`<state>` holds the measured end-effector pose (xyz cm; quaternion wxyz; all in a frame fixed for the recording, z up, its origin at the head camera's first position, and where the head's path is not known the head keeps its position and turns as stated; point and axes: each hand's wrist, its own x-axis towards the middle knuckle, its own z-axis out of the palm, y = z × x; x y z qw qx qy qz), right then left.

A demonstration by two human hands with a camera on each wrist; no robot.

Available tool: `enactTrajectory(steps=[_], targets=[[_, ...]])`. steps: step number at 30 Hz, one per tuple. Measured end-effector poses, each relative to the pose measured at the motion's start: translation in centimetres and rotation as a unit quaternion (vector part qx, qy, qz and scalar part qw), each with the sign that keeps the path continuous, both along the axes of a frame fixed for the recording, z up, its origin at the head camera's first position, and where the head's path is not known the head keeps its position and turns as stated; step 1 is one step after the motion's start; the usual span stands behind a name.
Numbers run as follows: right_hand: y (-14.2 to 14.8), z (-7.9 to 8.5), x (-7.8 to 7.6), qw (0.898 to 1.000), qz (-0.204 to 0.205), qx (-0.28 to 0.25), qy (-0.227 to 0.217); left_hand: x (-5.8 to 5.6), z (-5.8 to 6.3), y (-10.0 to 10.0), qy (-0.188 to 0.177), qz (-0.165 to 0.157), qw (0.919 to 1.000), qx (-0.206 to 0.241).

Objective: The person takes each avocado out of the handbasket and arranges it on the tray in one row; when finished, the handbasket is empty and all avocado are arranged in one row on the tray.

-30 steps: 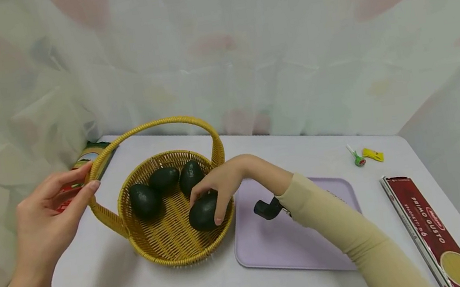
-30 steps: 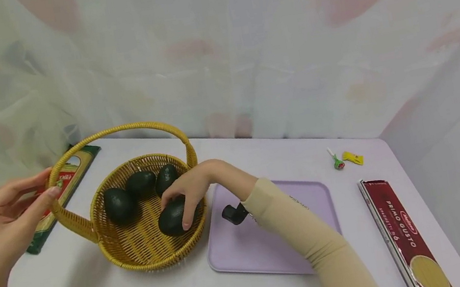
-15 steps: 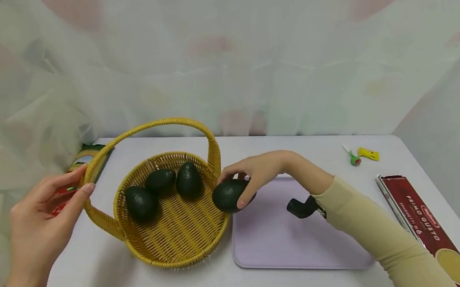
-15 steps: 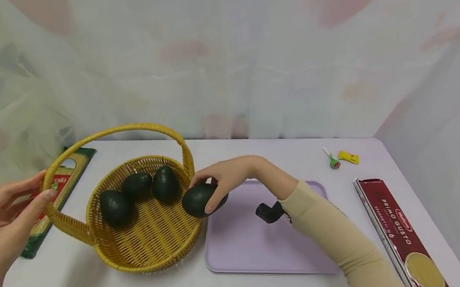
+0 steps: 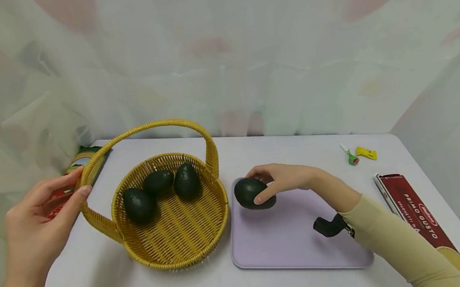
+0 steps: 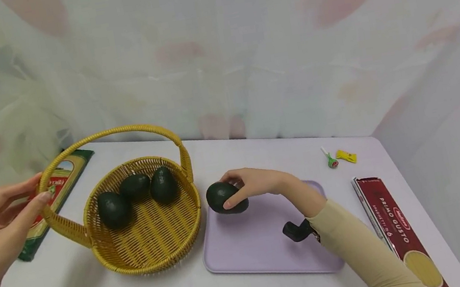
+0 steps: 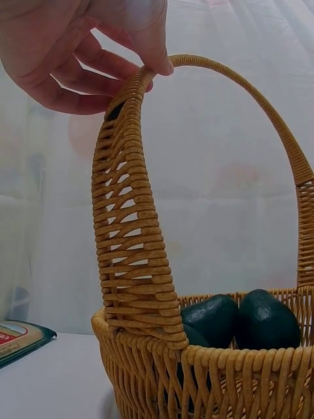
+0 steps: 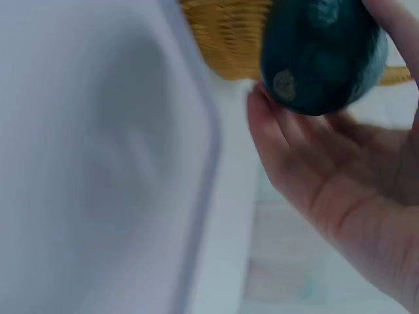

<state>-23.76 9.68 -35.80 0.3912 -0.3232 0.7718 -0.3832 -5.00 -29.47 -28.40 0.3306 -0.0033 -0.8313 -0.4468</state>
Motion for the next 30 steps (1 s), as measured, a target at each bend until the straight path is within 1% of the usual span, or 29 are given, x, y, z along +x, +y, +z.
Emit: enactTrajectory(steps=[2,4,8,9,13,18,20,27,30], targets=[[0.3,-0.9,0.4,0.999,-0.039,-0.008,-0.016,0.0,0.0,0.0,-0.001,0.004,1.0000,-0.001],[0.6,-1.9,0.9,0.996,-0.081,-0.021,-0.040,0.0,0.0,0.0,-0.001,0.006,1.0000,-0.001],[1.0,-3.7,1.7,0.982,-0.154,-0.053,-0.093,0.1,0.1,0.1,-0.001,0.006,1.0000,0.004],[1.1,-4.1,1.9,0.979,-0.167,-0.061,-0.101,0.1,0.1,0.0,-0.001,0.006,1.0000,0.006],[1.2,-5.2,2.7,0.967,-0.205,-0.082,-0.126,0.1,0.0,0.0,-0.003,0.008,0.9999,0.007],[1.0,-6.0,3.4,0.956,-0.229,-0.107,-0.147,0.1,0.0,0.1,-0.001,0.008,0.9999,0.007],[0.8,-6.3,3.5,0.954,-0.239,-0.109,-0.147,0.1,0.1,0.1,0.000,0.008,0.9999,0.008],[-0.1,-7.1,3.7,0.962,-0.255,-0.064,-0.074,0.1,0.0,0.2,-0.001,0.007,0.9999,0.009],[-0.5,-7.1,3.9,0.962,-0.260,-0.064,-0.061,0.1,0.0,0.2,0.000,0.006,1.0000,0.008]])
